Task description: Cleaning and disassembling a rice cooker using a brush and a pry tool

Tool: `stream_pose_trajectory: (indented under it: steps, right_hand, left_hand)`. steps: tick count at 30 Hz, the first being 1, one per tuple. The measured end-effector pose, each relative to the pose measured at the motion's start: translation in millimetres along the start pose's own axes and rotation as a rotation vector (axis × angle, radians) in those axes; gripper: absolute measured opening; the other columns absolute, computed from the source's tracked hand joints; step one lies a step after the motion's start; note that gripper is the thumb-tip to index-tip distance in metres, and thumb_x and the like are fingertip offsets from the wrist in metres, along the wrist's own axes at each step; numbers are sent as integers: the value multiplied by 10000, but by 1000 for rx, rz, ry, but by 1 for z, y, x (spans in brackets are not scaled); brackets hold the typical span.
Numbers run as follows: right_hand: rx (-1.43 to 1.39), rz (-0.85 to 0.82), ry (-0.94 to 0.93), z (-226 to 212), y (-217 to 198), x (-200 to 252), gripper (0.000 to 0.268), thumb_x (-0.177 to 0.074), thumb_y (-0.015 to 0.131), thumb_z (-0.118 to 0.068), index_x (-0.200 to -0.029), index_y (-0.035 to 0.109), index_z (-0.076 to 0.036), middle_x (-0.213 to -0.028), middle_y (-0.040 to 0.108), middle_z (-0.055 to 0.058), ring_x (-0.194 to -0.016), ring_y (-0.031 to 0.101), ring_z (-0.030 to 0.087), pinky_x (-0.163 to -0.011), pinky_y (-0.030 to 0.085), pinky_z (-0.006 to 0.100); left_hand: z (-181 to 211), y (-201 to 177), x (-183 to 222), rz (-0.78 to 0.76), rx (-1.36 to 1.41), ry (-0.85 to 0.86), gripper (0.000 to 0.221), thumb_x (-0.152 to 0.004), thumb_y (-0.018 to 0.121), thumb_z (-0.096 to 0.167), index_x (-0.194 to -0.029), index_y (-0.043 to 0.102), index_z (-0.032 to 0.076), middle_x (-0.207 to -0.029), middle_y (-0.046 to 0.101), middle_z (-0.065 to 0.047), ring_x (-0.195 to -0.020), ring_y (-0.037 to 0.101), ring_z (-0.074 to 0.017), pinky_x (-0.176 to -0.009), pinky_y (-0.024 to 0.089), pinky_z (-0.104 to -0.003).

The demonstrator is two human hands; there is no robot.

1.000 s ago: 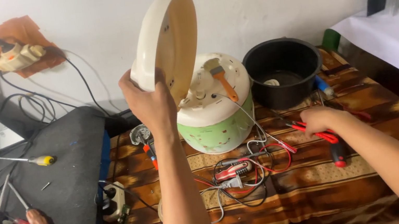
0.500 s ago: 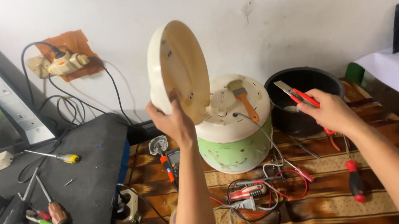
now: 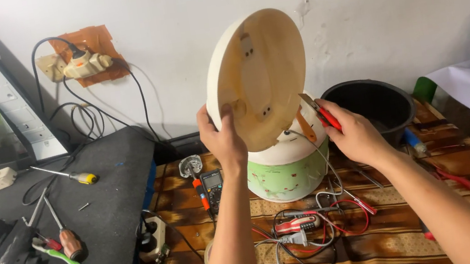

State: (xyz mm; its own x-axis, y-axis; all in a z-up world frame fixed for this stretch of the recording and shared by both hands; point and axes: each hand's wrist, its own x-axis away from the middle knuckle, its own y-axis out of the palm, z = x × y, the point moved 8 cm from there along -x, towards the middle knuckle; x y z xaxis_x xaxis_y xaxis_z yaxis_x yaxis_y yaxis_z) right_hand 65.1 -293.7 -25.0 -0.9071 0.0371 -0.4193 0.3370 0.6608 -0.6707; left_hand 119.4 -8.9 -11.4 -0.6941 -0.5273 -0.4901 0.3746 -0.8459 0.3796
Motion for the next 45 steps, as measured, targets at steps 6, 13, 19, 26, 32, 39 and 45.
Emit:
stream_pose_trajectory:
  steps: [6,13,19,26,32,39,45]
  right_hand:
    - [-419,-48,175,1,29,-19,580,-934,635,-112,-1502,520,-125,-1195,663,267,-794,720,339,-616,635,428]
    - [-584,-71,134,7,78,-46,438,-932,668,-74,-1361,610,-6,-916,692,250,-534,674,320,-427,583,466]
    - [-612,-11,120,12,83,-52,188,-996,717,-112,-1089,561,-59,-832,602,123,-518,555,248,-452,430,362]
    - [-619,-116,259,9,86,-47,179,-1050,694,-165,-1139,605,-38,-748,522,154,-547,472,267,-477,421,416]
    - [-617,-112,241,6,79,-42,202,-1031,708,-210,-1030,584,-51,-742,549,123,-532,516,245,-444,408,384]
    - [-458,16,221,3,44,-40,325,-959,716,-110,-1262,610,-67,-913,682,105,-513,619,250,-458,487,384]
    - [-77,-9,139,21,44,-55,485,-1077,483,-464,-1420,605,-144,-945,770,195,-989,724,383,-802,565,515]
  left_hand:
    - [18,-3,8,106,-38,8,458,-765,785,338,-1140,675,98,-995,679,-149,-979,651,-246,-910,484,-416]
    - [19,-1,5,178,1,31,446,-738,788,205,-1122,642,34,-936,624,-189,-949,579,-245,-878,466,-432]
    - [60,6,30,91,-13,-261,737,-633,690,415,-1266,557,61,-1131,649,-101,-992,601,-191,-847,508,-342]
    - [85,27,55,-171,-101,-102,1183,-534,561,699,-1472,280,35,-1395,446,-125,-1280,479,-240,-1017,440,-378]
    - [53,39,61,-130,-34,77,936,-644,569,340,-1439,222,-11,-1215,461,-159,-1101,508,-288,-861,481,-399]
    - [35,23,33,0,1,217,959,-616,559,221,-1506,267,13,-1404,452,-234,-1305,454,-365,-1095,457,-532]
    - [-18,13,18,54,115,339,1021,-593,657,89,-1560,333,37,-1430,474,-221,-1401,432,-291,-1205,232,-464]
